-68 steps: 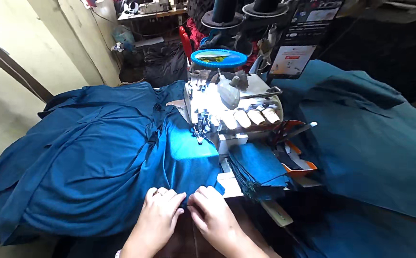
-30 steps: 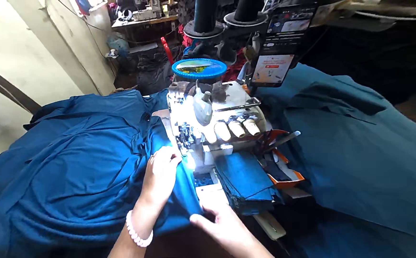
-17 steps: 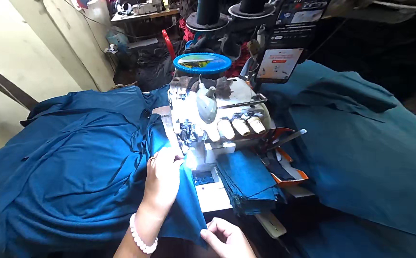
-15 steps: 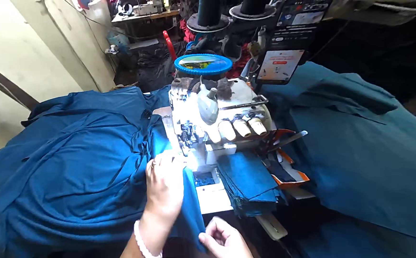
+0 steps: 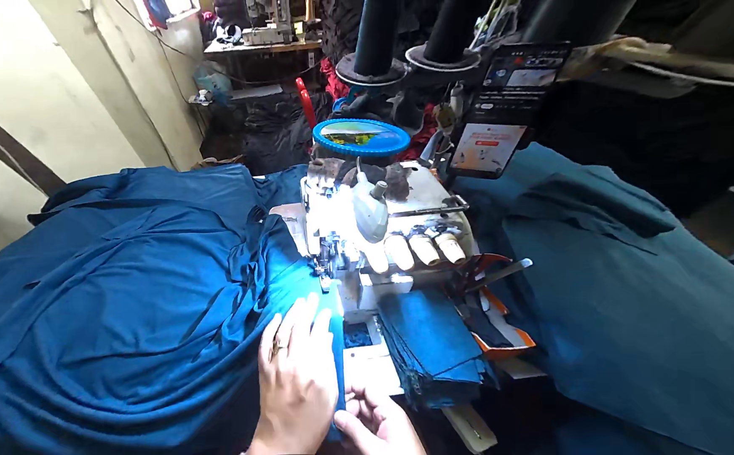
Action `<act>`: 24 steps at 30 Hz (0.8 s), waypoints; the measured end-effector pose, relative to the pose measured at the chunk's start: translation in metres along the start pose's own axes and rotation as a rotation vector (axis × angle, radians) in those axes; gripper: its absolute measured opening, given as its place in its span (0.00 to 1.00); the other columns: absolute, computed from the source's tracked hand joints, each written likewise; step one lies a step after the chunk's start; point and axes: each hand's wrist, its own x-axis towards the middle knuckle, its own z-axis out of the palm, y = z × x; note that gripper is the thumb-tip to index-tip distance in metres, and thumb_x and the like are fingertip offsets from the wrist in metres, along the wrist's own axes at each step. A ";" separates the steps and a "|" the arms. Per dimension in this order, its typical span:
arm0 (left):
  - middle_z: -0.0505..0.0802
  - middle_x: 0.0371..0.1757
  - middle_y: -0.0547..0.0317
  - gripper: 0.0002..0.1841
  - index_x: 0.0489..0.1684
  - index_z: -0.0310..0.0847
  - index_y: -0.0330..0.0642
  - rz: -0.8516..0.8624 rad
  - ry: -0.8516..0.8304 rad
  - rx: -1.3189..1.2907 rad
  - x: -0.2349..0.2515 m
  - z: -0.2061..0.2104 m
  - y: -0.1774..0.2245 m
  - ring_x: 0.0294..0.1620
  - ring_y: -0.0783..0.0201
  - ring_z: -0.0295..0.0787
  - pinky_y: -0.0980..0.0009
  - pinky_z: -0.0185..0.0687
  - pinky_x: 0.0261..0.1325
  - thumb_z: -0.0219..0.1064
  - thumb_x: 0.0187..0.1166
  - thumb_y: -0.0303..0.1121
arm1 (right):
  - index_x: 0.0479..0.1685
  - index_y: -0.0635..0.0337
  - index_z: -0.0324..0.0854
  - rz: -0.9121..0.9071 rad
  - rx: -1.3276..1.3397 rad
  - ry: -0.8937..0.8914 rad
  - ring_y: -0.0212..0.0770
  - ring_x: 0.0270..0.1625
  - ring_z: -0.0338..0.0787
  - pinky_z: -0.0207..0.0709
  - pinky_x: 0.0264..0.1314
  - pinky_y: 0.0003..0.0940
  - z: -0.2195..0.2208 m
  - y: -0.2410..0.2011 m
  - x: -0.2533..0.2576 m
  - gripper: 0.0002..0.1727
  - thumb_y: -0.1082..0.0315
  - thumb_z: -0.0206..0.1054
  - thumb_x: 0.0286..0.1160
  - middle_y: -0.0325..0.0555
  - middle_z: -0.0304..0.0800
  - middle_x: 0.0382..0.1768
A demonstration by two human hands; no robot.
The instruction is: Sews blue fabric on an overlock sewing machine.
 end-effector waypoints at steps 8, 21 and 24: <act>0.87 0.76 0.60 0.22 0.69 0.87 0.45 -0.116 -0.372 -0.217 0.060 0.009 -0.035 0.83 0.57 0.76 0.49 0.63 0.87 0.51 0.89 0.42 | 0.55 0.63 0.86 -0.439 -0.288 0.210 0.24 0.34 0.91 0.87 0.40 0.20 0.000 -0.028 0.059 0.14 0.73 0.71 0.70 0.37 0.94 0.38; 0.94 0.57 0.52 0.12 0.56 0.89 0.43 -0.082 -0.279 -0.263 0.130 0.045 -0.068 0.63 0.49 0.89 0.42 0.78 0.68 0.69 0.79 0.31 | 0.48 0.49 0.96 -0.578 -0.617 0.307 0.23 0.48 0.94 0.87 0.52 0.22 0.001 -0.043 0.080 0.15 0.65 0.62 0.76 0.34 0.98 0.46; 0.93 0.47 0.47 0.08 0.51 0.85 0.36 -0.205 -0.040 -0.433 0.114 0.039 -0.067 0.53 0.49 0.91 0.46 0.84 0.61 0.67 0.79 0.24 | 0.45 0.51 0.95 -0.563 -0.565 0.277 0.21 0.45 0.92 0.86 0.50 0.20 -0.001 -0.047 0.077 0.13 0.65 0.62 0.77 0.32 0.97 0.42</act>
